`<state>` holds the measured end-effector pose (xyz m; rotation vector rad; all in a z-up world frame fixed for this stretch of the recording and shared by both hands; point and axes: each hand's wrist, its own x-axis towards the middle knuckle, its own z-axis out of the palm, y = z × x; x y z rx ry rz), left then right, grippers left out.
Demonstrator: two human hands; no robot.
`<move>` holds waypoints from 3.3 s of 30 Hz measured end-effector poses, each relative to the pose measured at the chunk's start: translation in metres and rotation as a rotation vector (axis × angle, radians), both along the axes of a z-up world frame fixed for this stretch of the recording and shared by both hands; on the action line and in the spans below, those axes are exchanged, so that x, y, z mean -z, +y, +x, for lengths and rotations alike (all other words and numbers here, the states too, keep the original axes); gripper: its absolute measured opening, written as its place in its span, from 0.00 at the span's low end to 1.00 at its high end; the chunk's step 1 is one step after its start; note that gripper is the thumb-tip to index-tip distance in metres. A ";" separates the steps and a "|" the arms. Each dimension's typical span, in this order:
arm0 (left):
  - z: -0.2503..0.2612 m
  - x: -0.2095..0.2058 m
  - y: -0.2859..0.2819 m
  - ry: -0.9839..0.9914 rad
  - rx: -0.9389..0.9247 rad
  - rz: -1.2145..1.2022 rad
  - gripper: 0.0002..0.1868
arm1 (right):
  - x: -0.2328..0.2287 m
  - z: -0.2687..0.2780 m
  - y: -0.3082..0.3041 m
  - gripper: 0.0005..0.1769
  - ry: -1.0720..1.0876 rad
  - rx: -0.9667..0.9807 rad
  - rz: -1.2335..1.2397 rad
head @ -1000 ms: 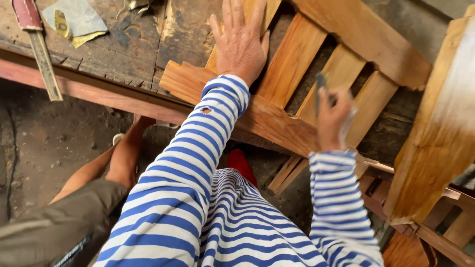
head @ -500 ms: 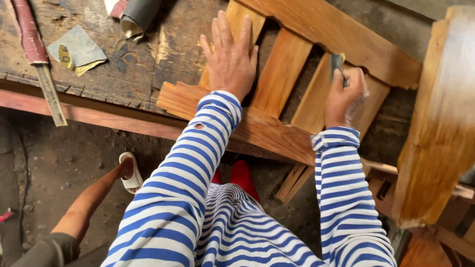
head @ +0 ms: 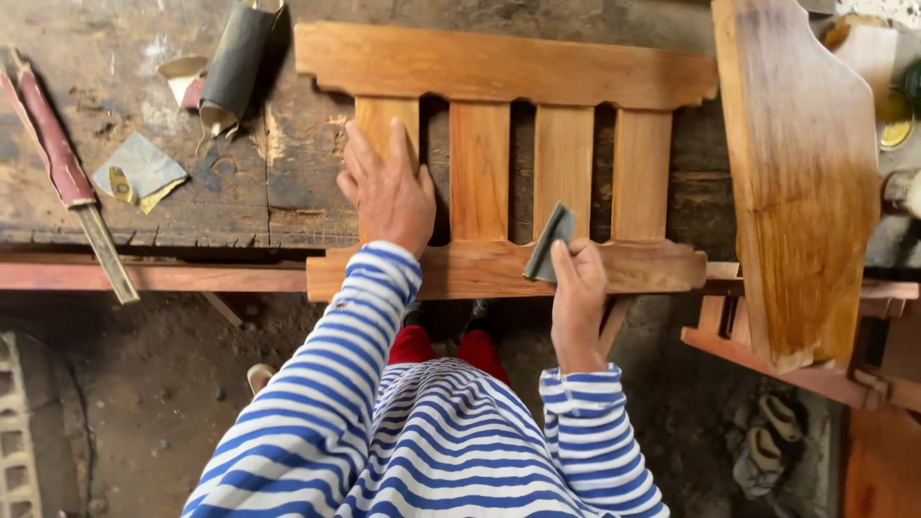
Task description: The person sands a wooden chair backrest with a sanding block, smoothing the edges and surfaces of the slats. They rotate the piece to access different areas and continue sanding the flat surfaces.
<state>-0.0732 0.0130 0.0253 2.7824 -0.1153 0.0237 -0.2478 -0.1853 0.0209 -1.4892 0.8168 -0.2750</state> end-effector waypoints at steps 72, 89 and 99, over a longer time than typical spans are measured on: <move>-0.027 0.048 -0.174 -0.582 0.790 0.227 0.13 | 0.017 0.000 -0.201 0.10 0.326 -0.251 -1.097; -0.017 0.041 -0.175 -0.593 1.060 0.167 0.11 | 0.020 0.003 -0.201 0.13 0.392 -0.253 -1.106; 0.003 0.022 -0.192 -0.570 0.918 0.194 0.13 | 0.010 0.006 -0.198 0.13 0.354 -0.242 -1.038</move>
